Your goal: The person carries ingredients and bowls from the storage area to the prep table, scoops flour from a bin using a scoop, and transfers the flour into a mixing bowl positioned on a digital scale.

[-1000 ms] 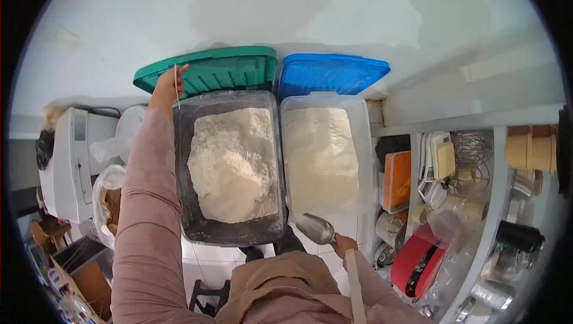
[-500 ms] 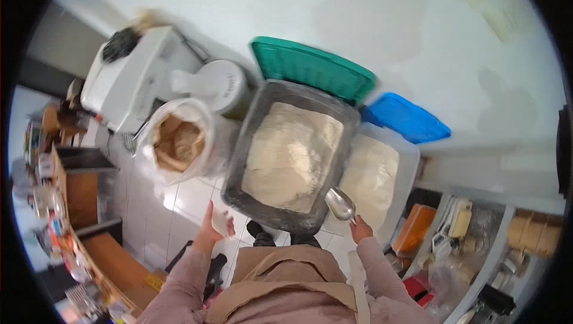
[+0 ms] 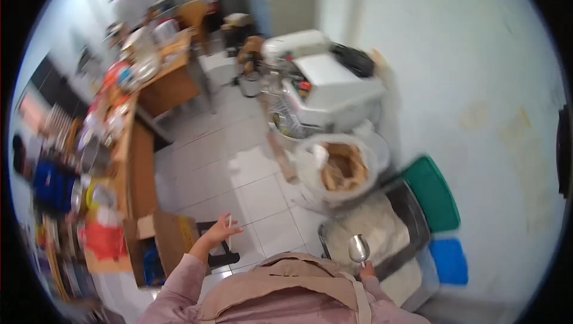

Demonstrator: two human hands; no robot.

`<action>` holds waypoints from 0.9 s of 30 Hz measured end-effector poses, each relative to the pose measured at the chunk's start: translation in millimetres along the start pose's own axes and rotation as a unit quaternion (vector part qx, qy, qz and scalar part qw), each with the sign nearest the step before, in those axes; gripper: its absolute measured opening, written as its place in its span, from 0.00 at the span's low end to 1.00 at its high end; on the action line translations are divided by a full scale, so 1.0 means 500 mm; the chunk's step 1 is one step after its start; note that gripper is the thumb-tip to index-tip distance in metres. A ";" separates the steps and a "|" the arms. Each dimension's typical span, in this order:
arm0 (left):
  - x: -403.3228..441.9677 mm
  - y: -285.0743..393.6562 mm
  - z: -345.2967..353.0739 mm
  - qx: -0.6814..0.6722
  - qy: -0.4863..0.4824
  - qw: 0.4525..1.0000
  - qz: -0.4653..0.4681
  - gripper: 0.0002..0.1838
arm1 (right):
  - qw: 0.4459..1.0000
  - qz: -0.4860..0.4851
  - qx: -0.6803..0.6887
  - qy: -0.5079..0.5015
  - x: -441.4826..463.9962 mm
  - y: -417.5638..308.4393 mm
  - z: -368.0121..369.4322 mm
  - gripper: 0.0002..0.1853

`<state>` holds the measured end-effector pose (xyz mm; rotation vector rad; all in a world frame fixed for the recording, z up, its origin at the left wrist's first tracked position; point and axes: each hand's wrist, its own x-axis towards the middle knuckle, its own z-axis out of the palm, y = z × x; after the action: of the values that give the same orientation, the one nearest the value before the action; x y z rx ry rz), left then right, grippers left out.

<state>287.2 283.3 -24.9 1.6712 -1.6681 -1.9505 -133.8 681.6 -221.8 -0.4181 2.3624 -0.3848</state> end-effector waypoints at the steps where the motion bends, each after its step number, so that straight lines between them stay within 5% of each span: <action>1: -0.023 0.003 -0.047 -0.009 0.024 0.999 0.035 0.46 | 0.999 -0.038 -0.018 -0.019 0.033 -0.081 0.014 0.16; 8: -0.182 0.035 -0.237 -0.238 0.250 0.913 0.216 0.37 | 0.893 -0.431 -0.097 -0.087 0.181 -0.628 0.101 0.18; 12: -0.184 0.039 -0.287 -0.255 0.378 0.859 0.233 0.29 | 0.865 -0.475 -0.082 -0.141 0.237 -0.869 0.162 0.18; 16: -0.172 0.008 -0.358 -0.217 0.506 0.820 0.157 0.35 | 0.817 -0.539 -0.075 -0.189 0.273 -1.077 0.263 0.19; 19: -0.178 0.050 -0.402 -0.077 0.600 0.796 0.013 0.40 | 0.778 -0.546 -0.123 -0.286 0.304 -1.246 0.304 0.19; 27: -0.082 0.028 -0.514 0.048 0.654 0.747 -0.111 0.37 | 0.691 -0.619 -0.241 -0.285 0.307 -1.678 0.368 0.19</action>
<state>485.6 137.2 60.2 2.3648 -0.9374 -0.2594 43.4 -166.7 -121.7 -2.0565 1.1963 -0.1353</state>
